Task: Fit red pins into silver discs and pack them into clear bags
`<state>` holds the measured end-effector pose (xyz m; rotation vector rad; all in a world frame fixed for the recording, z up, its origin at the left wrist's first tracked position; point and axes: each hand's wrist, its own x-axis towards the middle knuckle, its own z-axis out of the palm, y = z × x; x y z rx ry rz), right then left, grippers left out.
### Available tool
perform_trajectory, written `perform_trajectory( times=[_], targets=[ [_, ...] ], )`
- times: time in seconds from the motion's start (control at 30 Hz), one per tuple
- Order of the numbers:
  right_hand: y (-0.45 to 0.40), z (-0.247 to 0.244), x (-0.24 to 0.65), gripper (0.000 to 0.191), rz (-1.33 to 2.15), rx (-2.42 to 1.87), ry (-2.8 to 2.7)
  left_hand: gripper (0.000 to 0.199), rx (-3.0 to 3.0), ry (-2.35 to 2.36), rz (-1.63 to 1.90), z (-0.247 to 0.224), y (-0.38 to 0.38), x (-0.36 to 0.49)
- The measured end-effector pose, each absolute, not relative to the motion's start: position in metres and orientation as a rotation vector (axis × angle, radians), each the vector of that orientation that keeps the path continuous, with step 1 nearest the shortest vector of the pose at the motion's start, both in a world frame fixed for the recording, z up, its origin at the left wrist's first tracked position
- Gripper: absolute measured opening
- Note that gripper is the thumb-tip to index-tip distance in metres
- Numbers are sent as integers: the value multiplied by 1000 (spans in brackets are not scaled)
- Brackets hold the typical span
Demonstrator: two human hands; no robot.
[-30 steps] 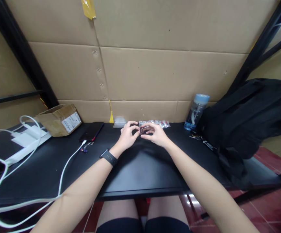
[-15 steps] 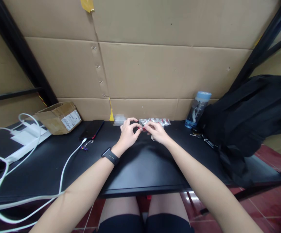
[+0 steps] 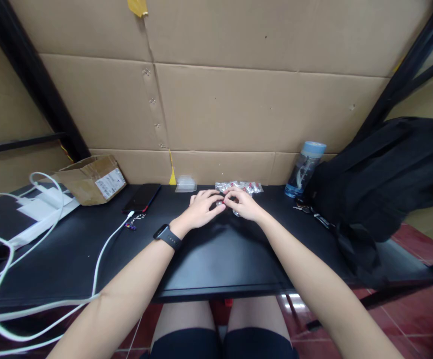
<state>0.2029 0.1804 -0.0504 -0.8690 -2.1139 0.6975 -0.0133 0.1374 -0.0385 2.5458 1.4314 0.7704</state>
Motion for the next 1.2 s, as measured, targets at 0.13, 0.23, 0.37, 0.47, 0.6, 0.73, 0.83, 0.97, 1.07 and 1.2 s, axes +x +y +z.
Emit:
perform_trajectory(
  times=[0.13,0.23,0.37,0.47,0.6,0.73,0.83,0.97,1.07,1.2],
  targets=[
    [180,-52,204,16,662,-901,-2170,41,2535,1477,551,-55,143,-11],
    [181,-55,203,14,574,-909,-2214,56,2547,1468,551,-55,149,-18],
    [183,-54,206,11,461,-953,-2277,45,2479,1690,743,-44,162,-46],
    [184,-48,218,10,425,-1029,-2329,32,2411,1921,775,-39,171,-73],
    [187,-41,241,35,499,-1173,-2405,23,2395,1980,674,-41,176,-93],
    [192,-43,251,39,660,-1263,-2432,16,2401,1983,556,-42,174,-90],
    [195,-46,251,47,693,-1247,-2445,15,2437,1993,501,-41,172,-86],
    [195,-49,247,47,670,-1243,-2455,15,2489,1980,417,-41,171,-84],
    [194,-48,246,44,628,-1256,-2441,13,2503,1963,389,-41,170,-84],
    [191,-44,246,43,583,-1281,-2417,12,2519,1930,353,-41,170,-82]
  ],
)
